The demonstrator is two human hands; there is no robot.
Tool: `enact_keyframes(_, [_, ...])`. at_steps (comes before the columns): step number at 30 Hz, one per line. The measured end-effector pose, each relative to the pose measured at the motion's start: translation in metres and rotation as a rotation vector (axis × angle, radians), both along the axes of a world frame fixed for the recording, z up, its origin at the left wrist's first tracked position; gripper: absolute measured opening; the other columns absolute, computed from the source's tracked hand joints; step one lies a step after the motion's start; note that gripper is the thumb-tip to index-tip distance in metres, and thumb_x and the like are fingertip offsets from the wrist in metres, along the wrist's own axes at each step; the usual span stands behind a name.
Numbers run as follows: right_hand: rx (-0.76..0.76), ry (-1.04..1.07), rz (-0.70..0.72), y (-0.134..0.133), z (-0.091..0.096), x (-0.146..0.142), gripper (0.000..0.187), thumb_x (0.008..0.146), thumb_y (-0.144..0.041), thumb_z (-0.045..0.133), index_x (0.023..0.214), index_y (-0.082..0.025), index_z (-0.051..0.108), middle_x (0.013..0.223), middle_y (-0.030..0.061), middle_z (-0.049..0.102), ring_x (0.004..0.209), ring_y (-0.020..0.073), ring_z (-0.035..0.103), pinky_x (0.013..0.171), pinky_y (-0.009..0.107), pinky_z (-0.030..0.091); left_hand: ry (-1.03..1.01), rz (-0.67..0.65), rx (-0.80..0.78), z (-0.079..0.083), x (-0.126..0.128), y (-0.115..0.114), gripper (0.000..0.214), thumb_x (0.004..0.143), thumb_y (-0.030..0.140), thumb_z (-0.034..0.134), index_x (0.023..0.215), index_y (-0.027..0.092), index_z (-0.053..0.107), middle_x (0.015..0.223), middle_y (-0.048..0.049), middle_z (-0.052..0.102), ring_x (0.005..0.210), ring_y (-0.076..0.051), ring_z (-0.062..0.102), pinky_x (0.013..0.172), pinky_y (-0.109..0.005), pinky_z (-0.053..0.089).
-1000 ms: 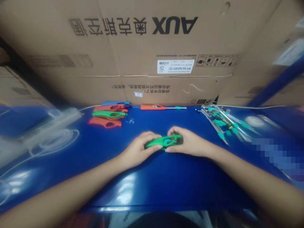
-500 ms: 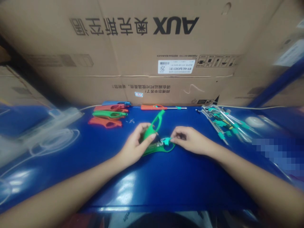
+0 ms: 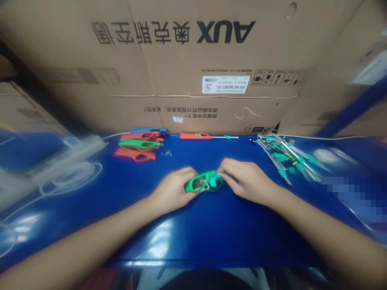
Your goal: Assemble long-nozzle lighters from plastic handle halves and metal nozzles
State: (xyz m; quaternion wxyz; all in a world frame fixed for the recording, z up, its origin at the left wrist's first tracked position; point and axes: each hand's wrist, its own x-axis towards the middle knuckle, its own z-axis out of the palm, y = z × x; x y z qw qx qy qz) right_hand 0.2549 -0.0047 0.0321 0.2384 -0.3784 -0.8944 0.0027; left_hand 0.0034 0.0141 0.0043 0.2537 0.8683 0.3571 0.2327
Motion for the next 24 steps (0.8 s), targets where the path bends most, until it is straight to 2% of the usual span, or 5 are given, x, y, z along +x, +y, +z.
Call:
enact_keyframes(3, [-0.016, -0.013, -0.003, 0.001, 0.001, 0.001, 0.014, 0.1, -0.022, 0.049, 0.093, -0.02, 0.06, 0.089, 0.0034, 0.067, 0.074, 0.015, 0.062, 0.064, 0.025, 0.041, -0.019, 0.014, 0.002, -0.001, -0.001, 0.002, 0.017, 0.091, 0.031, 0.064, 0.083, 0.016, 0.062, 0.086, -0.0031, 0.061, 0.077, -0.016, 0.058, 0.071, -0.027, 0.046])
enact_keyframes(8, [-0.106, -0.03, -0.043, 0.004, -0.001, 0.002, 0.012, 0.099, -0.023, 0.051, 0.094, -0.02, 0.062, 0.091, 0.0025, 0.069, 0.074, 0.0157, 0.062, 0.063, 0.026, 0.041, -0.071, 0.045, 0.012, 0.003, -0.003, 0.005, 0.023, 0.091, 0.036, 0.066, 0.081, 0.016, 0.061, 0.081, -0.0004, 0.058, 0.072, -0.014, 0.054, 0.067, -0.025, 0.041])
enact_keyframes(13, [-0.221, 0.094, -0.024, 0.003, 0.0, 0.002, 0.008, 0.093, -0.02, 0.057, 0.097, -0.02, 0.064, 0.094, 0.0022, 0.069, 0.08, 0.015, 0.063, 0.069, 0.026, 0.044, -0.069, 0.072, 0.002, 0.002, -0.004, 0.006, 0.023, 0.091, 0.037, 0.066, 0.085, 0.015, 0.065, 0.077, 0.001, 0.058, 0.067, -0.012, 0.051, 0.063, -0.024, 0.038])
enact_keyframes(17, [-0.288, 0.178, 0.0, 0.003, 0.001, 0.002, 0.013, 0.089, -0.022, 0.063, 0.101, -0.019, 0.067, 0.093, 0.0029, 0.069, 0.08, 0.015, 0.063, 0.072, 0.026, 0.046, -0.092, 0.077, -0.007, 0.002, -0.004, 0.006, 0.023, 0.091, 0.037, 0.065, 0.087, 0.015, 0.066, 0.079, 0.0004, 0.061, 0.07, -0.013, 0.054, 0.066, -0.024, 0.04])
enact_keyframes(24, [-0.279, 0.165, 0.023, 0.011, -0.005, 0.002, 0.016, 0.097, -0.026, 0.058, 0.092, -0.018, 0.071, 0.088, 0.0048, 0.07, 0.078, 0.0151, 0.064, 0.071, 0.026, 0.046, -0.087, 0.079, -0.014, 0.005, -0.001, 0.004, 0.024, 0.092, 0.038, 0.063, 0.087, 0.015, 0.066, 0.079, 0.0, 0.06, 0.07, -0.013, 0.055, 0.066, -0.025, 0.041])
